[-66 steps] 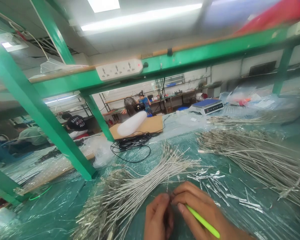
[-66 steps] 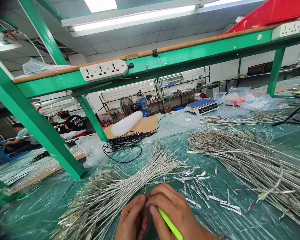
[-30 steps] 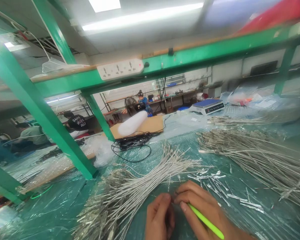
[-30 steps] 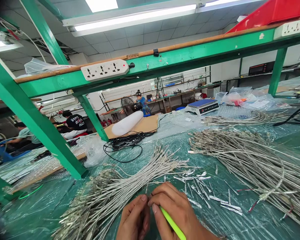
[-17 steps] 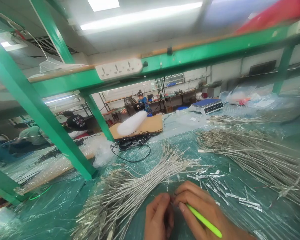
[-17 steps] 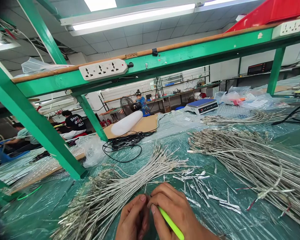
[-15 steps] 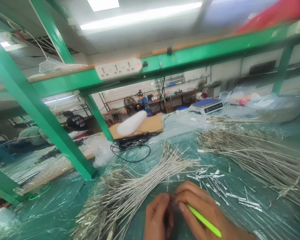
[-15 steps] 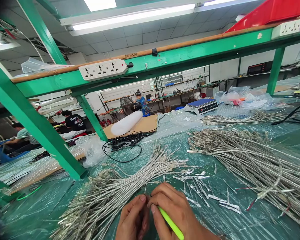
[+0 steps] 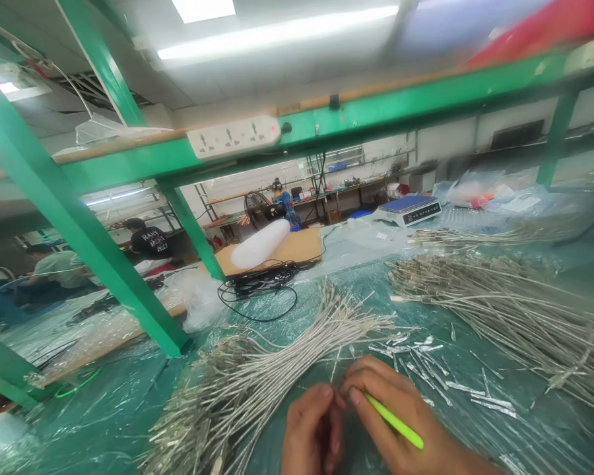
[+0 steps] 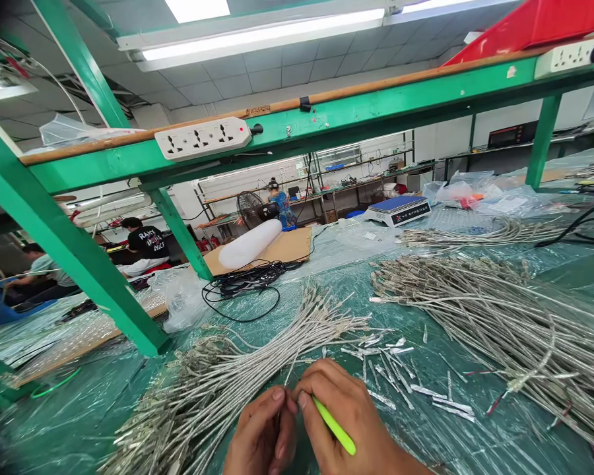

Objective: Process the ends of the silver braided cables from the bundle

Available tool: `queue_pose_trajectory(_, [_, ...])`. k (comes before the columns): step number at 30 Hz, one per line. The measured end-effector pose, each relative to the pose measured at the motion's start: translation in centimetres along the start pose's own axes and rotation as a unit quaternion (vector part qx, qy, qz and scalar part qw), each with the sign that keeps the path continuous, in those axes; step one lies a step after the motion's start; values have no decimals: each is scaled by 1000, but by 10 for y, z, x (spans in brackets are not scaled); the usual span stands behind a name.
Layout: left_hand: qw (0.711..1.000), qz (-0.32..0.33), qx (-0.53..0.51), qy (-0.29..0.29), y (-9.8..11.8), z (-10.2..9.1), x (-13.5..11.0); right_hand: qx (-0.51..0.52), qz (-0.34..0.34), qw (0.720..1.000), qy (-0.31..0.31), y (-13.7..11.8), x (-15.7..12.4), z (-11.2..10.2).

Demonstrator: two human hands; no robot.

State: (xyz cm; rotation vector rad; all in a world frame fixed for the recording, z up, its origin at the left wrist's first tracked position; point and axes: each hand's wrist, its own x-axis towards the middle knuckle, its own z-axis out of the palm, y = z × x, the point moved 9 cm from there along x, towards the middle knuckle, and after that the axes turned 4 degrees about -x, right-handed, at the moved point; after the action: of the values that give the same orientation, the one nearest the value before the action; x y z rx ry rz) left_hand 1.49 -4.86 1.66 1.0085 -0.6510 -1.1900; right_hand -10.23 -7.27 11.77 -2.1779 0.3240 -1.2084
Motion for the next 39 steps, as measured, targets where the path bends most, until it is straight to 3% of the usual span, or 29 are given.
queue_pose_trajectory(9, [999,13,-28,10,6,-5,-1,-9,-46,999,4,-10,-3,-4])
queue_pose_trajectory(26, [998,12,61,23,2,-3,-2,-38,-65,995,58,-9,-5,-14])
queue_pose_trajectory(32, [999,2,45,11,1,-2,-2,-71,-57,994,56,0,-9,-12])
queue_pose_trajectory(39, [1000,3,12,-4,-1,-1,-1,-68,-83,994,36,-9,-6,-15])
